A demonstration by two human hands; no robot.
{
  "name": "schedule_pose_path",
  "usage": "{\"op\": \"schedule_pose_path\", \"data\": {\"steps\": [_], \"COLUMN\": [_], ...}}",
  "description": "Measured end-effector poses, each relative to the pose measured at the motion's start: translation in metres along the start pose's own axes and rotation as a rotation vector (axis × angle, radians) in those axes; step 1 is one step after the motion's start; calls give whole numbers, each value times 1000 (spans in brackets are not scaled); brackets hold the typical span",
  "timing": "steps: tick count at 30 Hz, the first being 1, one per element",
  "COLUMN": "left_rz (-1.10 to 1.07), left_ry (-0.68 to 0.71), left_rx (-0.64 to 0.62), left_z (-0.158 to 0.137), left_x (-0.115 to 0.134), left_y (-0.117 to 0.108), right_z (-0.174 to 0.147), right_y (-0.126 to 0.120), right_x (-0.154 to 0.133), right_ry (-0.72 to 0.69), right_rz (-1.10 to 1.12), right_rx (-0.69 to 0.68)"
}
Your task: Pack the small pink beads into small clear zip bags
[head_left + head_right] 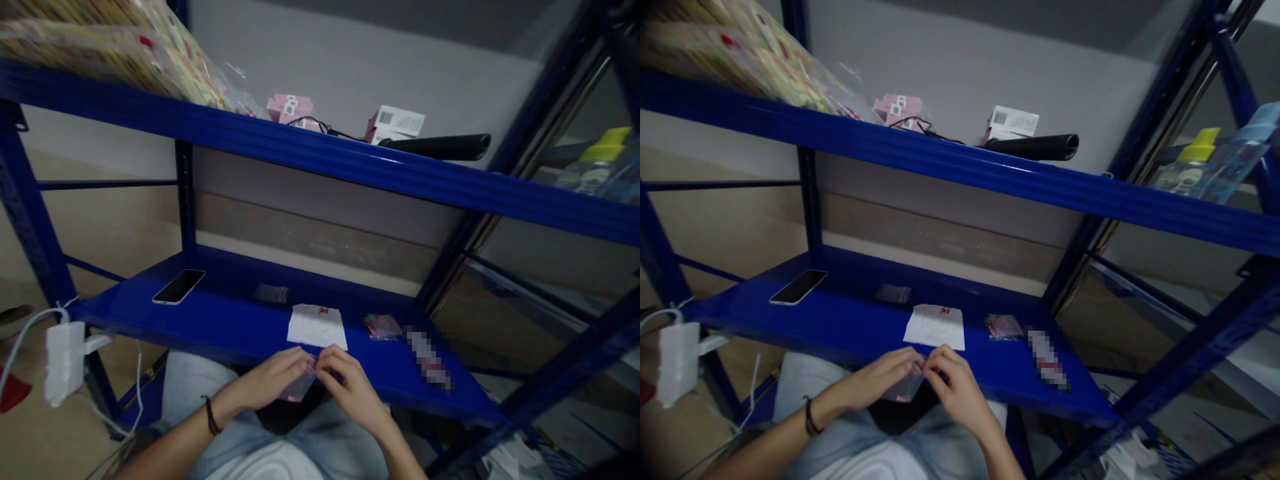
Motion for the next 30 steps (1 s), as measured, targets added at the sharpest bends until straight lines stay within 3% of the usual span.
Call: {"op": "schedule_pose_path", "data": {"steps": [3,6,14,21,30], "left_rz": [206,252,189,118,-1], "left_ry": [12,0,-35,-100,-102], "left_rx": [200,291,320,469,443], "left_z": [-17,-21,-18,-21,-21], "left_x": [-4,-8,-12,-17,-21], "left_y": [10,14,16,22,30], "right_z": [-10,-11,-8,-11,-10], "right_y": [17,24,23,22,23], "right_x": [22,41,40,37,33], "right_ry": [93,170,123,90,70], "right_rz": [133,326,174,163,128], "right_rx": [51,133,152,216,222]}}
Point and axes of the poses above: each hand's wrist, its own z-axis towards the middle knuckle, its own y-axis out of the palm, x = y × z, the point moved 1 cm from there along z, towards the middle knuckle, and after that the axes turned 9 degrees about z, right-handed, at the moved point
